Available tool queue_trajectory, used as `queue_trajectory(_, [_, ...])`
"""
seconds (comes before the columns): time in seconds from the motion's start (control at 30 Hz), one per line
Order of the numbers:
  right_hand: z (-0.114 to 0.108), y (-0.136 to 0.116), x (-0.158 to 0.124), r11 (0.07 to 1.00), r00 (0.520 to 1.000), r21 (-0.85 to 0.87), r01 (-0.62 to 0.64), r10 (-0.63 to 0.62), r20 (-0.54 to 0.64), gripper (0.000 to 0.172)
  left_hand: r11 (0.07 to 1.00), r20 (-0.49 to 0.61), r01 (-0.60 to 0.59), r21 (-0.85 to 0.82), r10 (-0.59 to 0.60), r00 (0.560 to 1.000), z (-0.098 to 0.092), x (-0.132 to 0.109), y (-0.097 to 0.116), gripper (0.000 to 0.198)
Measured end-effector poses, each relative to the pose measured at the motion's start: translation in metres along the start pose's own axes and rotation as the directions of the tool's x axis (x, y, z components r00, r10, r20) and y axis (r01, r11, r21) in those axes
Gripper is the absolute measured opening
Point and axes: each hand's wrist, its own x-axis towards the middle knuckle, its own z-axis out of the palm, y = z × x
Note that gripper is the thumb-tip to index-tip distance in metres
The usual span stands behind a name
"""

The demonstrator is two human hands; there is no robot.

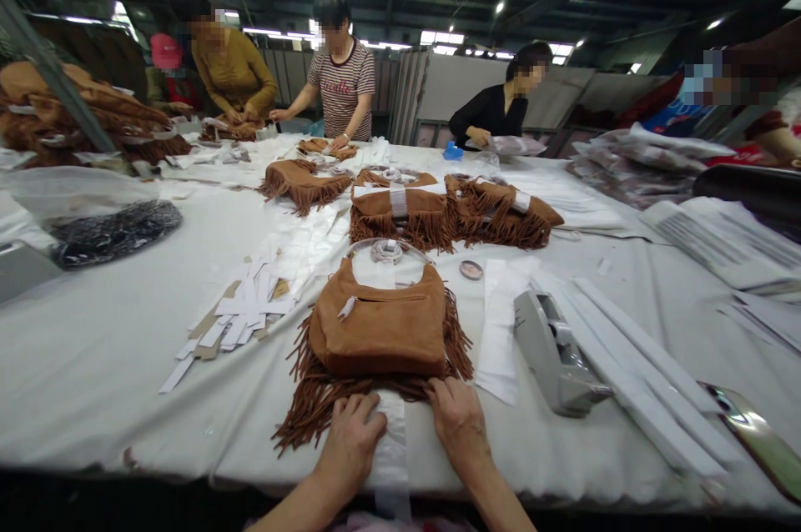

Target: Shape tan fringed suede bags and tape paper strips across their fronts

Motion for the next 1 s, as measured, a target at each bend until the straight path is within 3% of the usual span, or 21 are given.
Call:
queue_trajectory(0.17, [0.004,0.012,-0.010,1.000,0.999,0.013,0.000,0.001,-0.043,0.019,0.999,-0.044,-0.035,0.006,0.035,0.998,0.003,-0.002,-0.001,0.017])
queue_trajectory(0.33, [-0.002,0.013,-0.014,0.996,0.994,0.032,-0.088,0.090,-0.054,0.021,0.998,-0.125,-0.057,0.001,0.057,0.991,0.011,-0.008,-0.002,0.018])
queue_trajectory(0.4, [-0.012,0.012,-0.015,0.991,0.993,0.073,-0.113,0.115,-0.027,0.020,0.998,-0.135,-0.067,0.016,0.068,0.988,0.004,-0.010,0.002,0.018])
queue_trajectory(0.5, [-0.031,0.012,-0.013,0.958,0.976,0.201,-0.203,0.214,-0.033,0.017,0.995,-0.113,-0.100,-0.009,0.098,0.989,-0.026,0.003,0.013,0.017])
queue_trajectory(0.57, [-0.040,0.014,-0.006,0.901,0.937,0.307,-0.305,0.342,-0.072,0.019,0.990,-0.077,-0.097,-0.106,0.089,0.993,-0.054,0.031,0.024,0.022])
queue_trajectory(0.63, [-0.043,0.017,0.005,0.819,0.886,0.416,-0.394,0.459,-0.064,0.023,0.975,-0.029,-0.025,-0.222,0.019,0.999,-0.078,0.074,0.037,0.030])
queue_trajectory(0.73, [-0.039,0.017,0.025,0.709,0.848,0.540,-0.454,0.530,0.017,0.029,0.992,0.206,0.064,-0.113,-0.039,0.978,-0.091,0.151,0.058,0.048])
queue_trajectory(0.83, [-0.032,0.012,0.036,0.676,0.852,0.588,-0.444,0.522,0.043,0.032,1.000,0.399,0.005,0.016,-0.011,0.917,-0.078,0.209,0.071,0.062])
queue_trajectory(0.9, [-0.028,0.009,0.037,0.671,0.850,0.598,-0.438,0.525,0.033,0.033,0.999,0.467,-0.034,0.026,0.018,0.884,-0.062,0.229,0.072,0.052])
queue_trajectory(1.0, [-0.025,0.009,0.034,0.641,0.846,0.631,-0.437,0.532,0.047,0.033,0.998,0.527,-0.040,0.051,0.007,0.850,-0.039,0.238,0.065,0.026])
